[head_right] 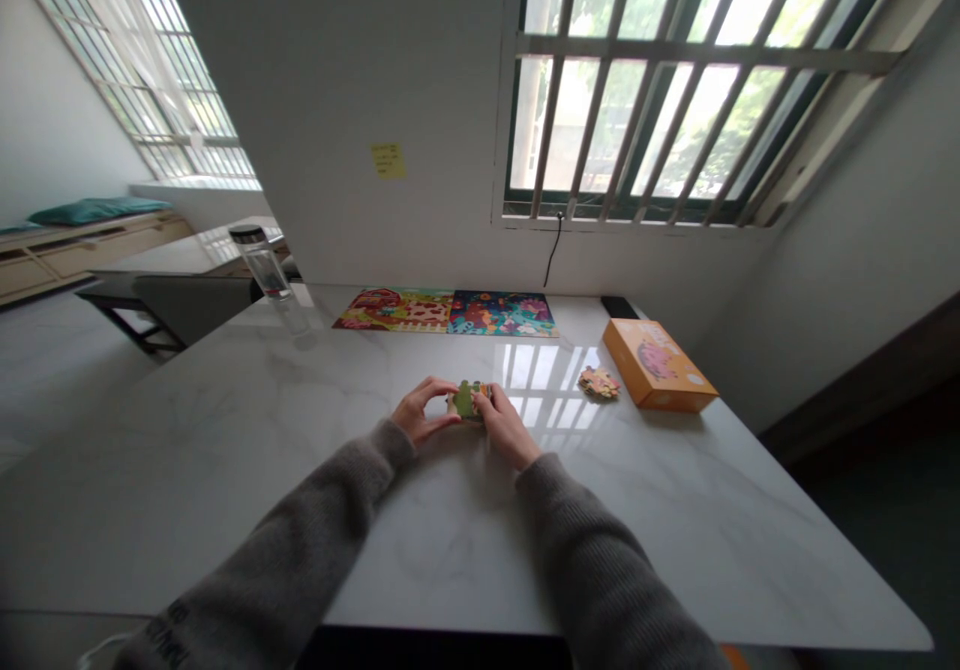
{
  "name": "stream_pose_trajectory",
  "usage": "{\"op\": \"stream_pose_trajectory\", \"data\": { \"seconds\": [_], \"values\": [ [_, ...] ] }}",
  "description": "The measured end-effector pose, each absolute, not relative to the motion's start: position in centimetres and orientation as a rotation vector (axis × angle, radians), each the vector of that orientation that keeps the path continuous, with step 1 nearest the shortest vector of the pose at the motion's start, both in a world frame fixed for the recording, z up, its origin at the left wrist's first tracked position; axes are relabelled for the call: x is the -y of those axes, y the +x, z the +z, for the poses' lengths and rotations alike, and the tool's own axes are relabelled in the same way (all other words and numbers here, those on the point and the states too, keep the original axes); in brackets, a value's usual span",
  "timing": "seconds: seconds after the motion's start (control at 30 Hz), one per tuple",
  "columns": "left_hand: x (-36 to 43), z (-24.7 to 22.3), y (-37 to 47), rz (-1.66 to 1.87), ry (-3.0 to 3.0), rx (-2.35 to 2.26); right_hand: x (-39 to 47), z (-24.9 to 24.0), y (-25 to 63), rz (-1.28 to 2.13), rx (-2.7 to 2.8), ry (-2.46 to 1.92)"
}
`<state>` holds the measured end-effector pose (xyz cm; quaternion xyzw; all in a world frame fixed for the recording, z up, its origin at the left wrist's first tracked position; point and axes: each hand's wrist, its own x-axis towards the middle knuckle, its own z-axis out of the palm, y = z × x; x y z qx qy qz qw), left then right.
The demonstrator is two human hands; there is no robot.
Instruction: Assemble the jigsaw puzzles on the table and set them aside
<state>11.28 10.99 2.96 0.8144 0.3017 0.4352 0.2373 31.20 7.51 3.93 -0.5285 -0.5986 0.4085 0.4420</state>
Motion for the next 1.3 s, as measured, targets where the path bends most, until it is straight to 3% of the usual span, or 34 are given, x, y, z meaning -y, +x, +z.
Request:
{"op": "stream_pose_trajectory", "data": {
  "seconds": [0.43, 0.6, 0.83, 0.97, 1.17, 1.3],
  "values": [
    [-10.9, 2.9, 11.7, 1.348, 1.939, -0.745, -7.5, 3.9, 30.8, 1.275, 1.273, -1.177],
    [-11.8, 3.6, 9.8, 1.343, 2.201, -0.828, -9.1, 3.6, 33.6, 0.886, 1.402, -1.364],
    [-14.0, 1.4, 7.3, 0.731, 2.559, -1.001, -10.8, 2.7, 39.1, 0.484, 1.479, -1.808],
    [-14.1, 0.8, 7.2, 0.571, 2.58, -1.152, -10.9, 2.5, 39.8, 0.221, 1.578, -1.979],
    [-14.1, 0.4, 7.0, 0.563, 2.58, -1.062, -9.3, 4.8, 37.8, -0.065, 1.546, -1.429],
    [-14.1, 0.0, 7.4, 0.604, 2.57, -1.156, -7.0, 5.3, 33.5, 0.116, 1.928, -1.202]
  ]
}}
